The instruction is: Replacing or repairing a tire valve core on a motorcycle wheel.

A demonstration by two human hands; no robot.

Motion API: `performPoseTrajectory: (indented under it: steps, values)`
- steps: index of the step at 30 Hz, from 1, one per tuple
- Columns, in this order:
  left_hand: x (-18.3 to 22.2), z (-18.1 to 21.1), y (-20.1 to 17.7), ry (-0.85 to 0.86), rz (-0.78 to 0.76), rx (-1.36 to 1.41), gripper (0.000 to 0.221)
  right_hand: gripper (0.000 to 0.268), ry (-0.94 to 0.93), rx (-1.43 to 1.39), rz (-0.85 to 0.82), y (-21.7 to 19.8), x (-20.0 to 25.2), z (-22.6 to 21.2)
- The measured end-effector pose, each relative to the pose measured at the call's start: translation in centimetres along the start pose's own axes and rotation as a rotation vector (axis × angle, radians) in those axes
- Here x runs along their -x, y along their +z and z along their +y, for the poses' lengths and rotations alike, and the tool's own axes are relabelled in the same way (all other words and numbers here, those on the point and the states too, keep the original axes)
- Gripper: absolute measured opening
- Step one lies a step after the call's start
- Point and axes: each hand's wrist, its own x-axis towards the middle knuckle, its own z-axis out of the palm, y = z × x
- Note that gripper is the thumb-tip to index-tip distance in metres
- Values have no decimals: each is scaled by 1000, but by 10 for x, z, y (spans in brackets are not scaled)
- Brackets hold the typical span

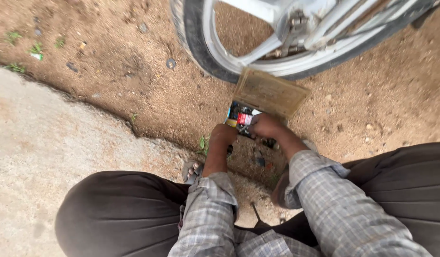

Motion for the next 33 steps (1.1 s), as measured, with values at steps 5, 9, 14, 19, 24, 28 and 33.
performPoseTrajectory:
  steps: [5,9,14,19,24,28,33]
  values:
    - [48,52,-79,181,204,149,46,19,-332,-118,120,-39,-34,-42]
    - [158,104,-168,344,358,187,47,20,-614,-217,341,-71,-34,-100]
    - [240,113,-220,494,480,4,42,19,-570,-165,619,-71,-43,-132]
    - [220,112,-226,435,399,29,41,23,-687,-282,746,-69,-68,-127]
    - [179,130,-221,465,482,180,41,24,-550,-314,699,-72,-66,-138]
    - [167,137,-229,429,475,342,39,25,-555,-354,619,-74,-73,-138]
    - [164,135,-232,534,542,451,33,25,-582,-529,514,-79,-92,-122]
